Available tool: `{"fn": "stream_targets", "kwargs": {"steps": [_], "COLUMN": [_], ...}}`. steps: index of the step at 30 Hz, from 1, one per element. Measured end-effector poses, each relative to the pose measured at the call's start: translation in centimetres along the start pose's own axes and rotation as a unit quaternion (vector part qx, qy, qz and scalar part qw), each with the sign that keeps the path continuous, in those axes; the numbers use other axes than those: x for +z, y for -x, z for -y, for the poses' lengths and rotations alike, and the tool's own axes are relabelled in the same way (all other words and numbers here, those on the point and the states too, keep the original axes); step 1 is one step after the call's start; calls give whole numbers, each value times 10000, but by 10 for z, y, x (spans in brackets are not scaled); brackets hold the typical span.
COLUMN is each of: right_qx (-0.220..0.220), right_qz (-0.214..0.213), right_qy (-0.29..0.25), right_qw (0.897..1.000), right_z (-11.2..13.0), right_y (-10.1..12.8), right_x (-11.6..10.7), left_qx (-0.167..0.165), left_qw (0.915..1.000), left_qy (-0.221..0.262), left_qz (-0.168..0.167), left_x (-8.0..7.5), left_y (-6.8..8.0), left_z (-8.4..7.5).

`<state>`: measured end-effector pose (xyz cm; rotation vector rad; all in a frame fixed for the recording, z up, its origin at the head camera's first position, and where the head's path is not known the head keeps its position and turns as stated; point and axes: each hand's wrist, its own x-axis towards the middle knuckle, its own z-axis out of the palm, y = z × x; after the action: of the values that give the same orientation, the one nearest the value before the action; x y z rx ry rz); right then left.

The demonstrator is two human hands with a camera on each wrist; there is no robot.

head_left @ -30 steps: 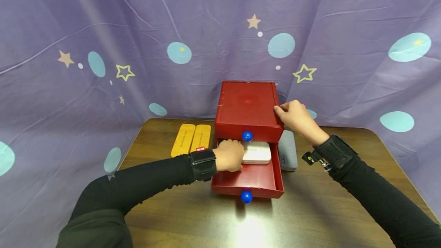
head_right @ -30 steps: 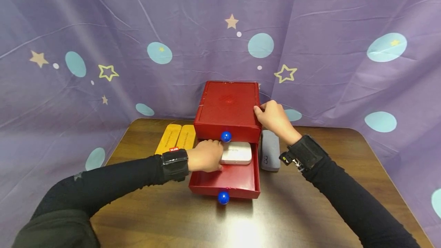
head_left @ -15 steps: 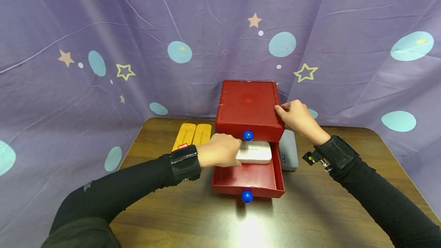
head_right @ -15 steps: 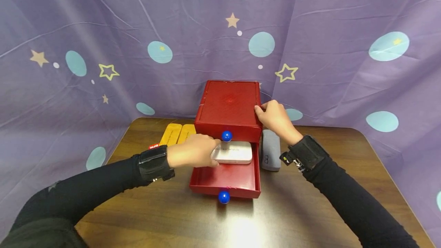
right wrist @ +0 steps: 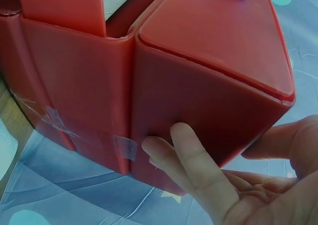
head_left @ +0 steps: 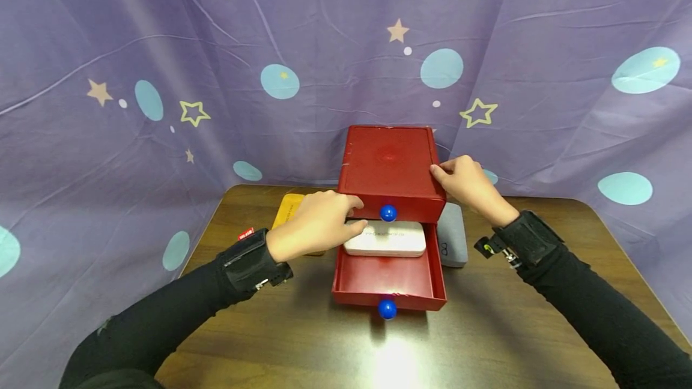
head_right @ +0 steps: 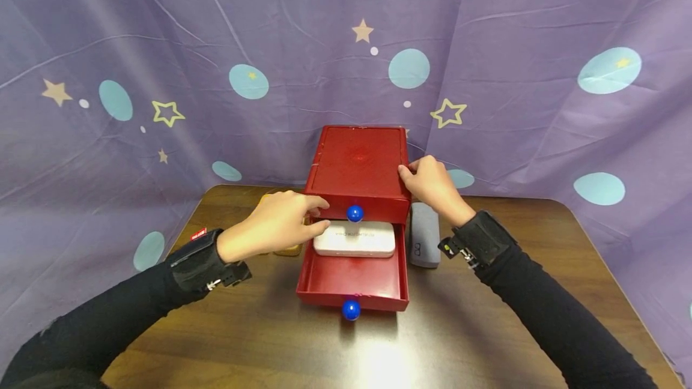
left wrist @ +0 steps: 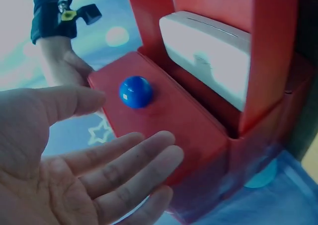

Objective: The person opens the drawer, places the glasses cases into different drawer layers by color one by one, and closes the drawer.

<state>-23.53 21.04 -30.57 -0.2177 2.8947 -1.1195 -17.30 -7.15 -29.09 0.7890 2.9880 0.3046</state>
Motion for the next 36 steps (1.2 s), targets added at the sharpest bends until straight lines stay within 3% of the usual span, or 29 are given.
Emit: {"fn": "stream_targets", "kwargs": {"steps": [8,16,21,26,36], "right_qx": [200,282,248,299,319], "right_qz": [443,701,755,769,713], "right_qy": [-328,126,348,187,253], "right_qw": [9983,9971,9962,9964,9966], "right_z": [6,13,15,14,13], "right_y": [-3,-12,-14,-12,-12], "right_x": [-4,-9,-12,-13,-10], "left_qx": [-468,-952,-1287,-1653,-2119], "left_qw": [9957,9846,9786,9722,9625], "left_qy": [582,1123,1319,1455,1562], "left_qz": [-556,-945,-911,-793,-656], "left_x": [10,20,23,29,50], "left_y": [3,2,1,-3,-18], "left_z": [30,71,100,123,154]}}
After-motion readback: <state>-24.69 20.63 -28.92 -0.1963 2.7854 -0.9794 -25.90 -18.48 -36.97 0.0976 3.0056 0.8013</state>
